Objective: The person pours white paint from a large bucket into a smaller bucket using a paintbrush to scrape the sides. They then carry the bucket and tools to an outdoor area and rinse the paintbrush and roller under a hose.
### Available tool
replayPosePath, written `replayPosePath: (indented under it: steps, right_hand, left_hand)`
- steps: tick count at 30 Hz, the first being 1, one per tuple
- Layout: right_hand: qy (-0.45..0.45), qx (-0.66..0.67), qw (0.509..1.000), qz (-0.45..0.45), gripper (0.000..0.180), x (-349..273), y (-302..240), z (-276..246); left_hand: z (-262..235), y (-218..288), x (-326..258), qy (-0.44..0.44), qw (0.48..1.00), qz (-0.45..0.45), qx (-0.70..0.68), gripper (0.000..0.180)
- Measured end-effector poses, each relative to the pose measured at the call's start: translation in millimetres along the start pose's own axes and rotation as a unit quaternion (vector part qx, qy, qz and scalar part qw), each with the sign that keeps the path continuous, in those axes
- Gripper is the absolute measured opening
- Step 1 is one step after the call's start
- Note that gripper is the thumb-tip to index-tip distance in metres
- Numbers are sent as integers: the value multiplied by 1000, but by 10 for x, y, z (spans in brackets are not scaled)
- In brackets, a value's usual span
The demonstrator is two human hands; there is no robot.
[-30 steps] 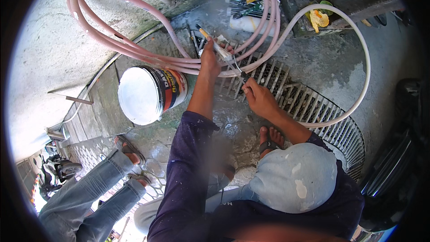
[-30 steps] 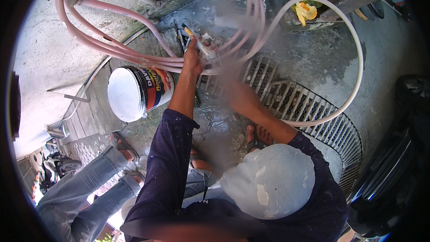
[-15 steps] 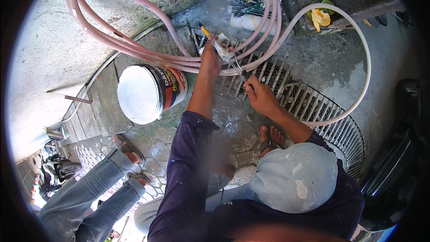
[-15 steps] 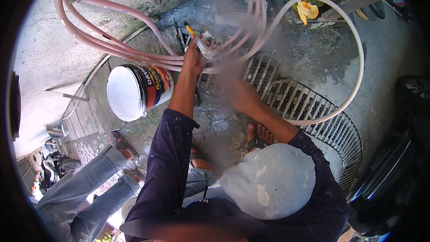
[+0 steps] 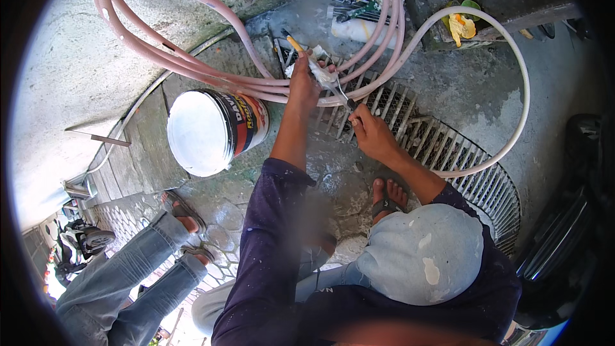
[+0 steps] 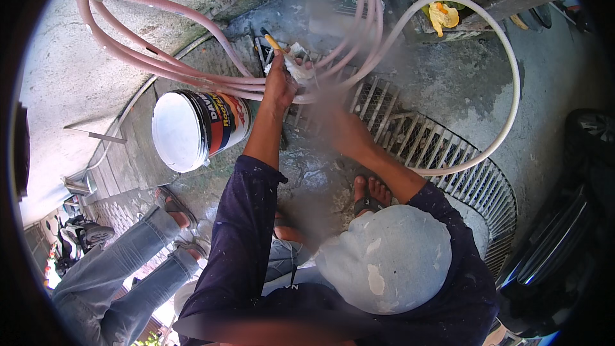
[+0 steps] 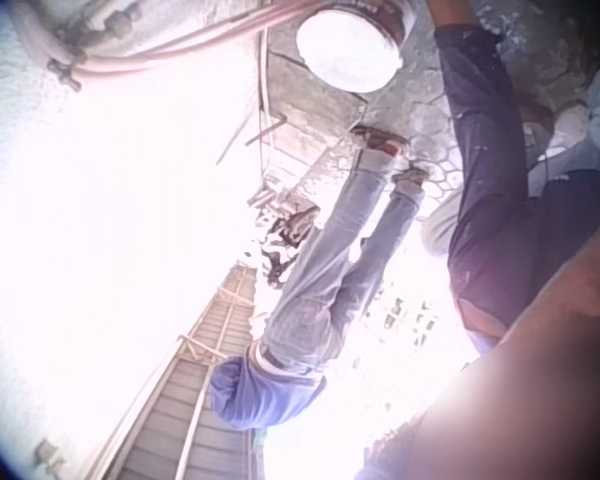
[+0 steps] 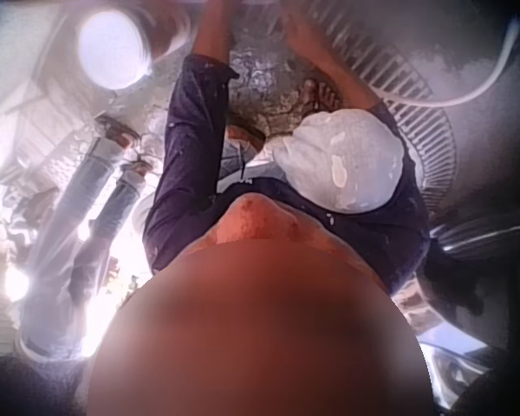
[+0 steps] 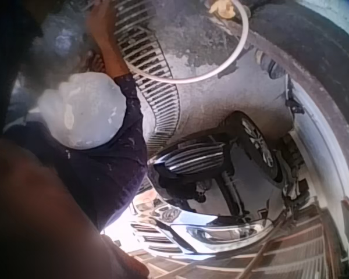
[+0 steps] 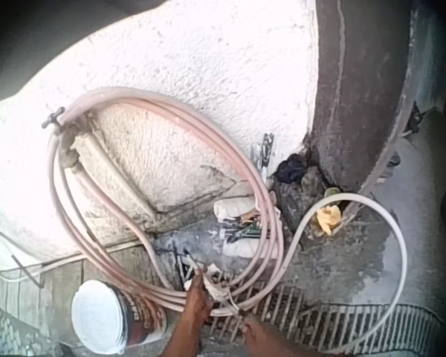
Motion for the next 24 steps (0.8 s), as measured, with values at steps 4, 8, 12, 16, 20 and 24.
replayPosePath:
  steps: [4,8,12,16,20,24]
  right_hand:
    - [16,-12,1000,-10,12,12,30,-3]
    - [1,-20,1000,3,14,12,56,26]
    - [1,-9,1000,-8,13,10,20,10]
    - [-7,-6,1000,-2,11,19,33,26]
    - [-3,-2,1000,-3,9,30,41,26]
    - [-4,-3,1000,-11,10,25,16,19]
  left_hand:
    - [24,-2,-11,-19,999,4,-25,43]
    - [20,-20,-20,-34,999,0,-27,48]
    - [-2,-34,-17,-34,999,4,-1,53]
    - [0,-46,-1,-39,999,7,9,54]
    - [-54,-104,12,-16,1000,-17,0,56]
    - [-42,-111,15,-31,999,-19,-2,55]
Point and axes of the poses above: each hand's wrist, its own x-axis towards the middle knuckle, its own z-axis out of the palm, y = z × x, the point moved 10 cm from there along x, towards the middle knuckle, and after that the axes turned 10 degrees about x, right-handed, at the moved point
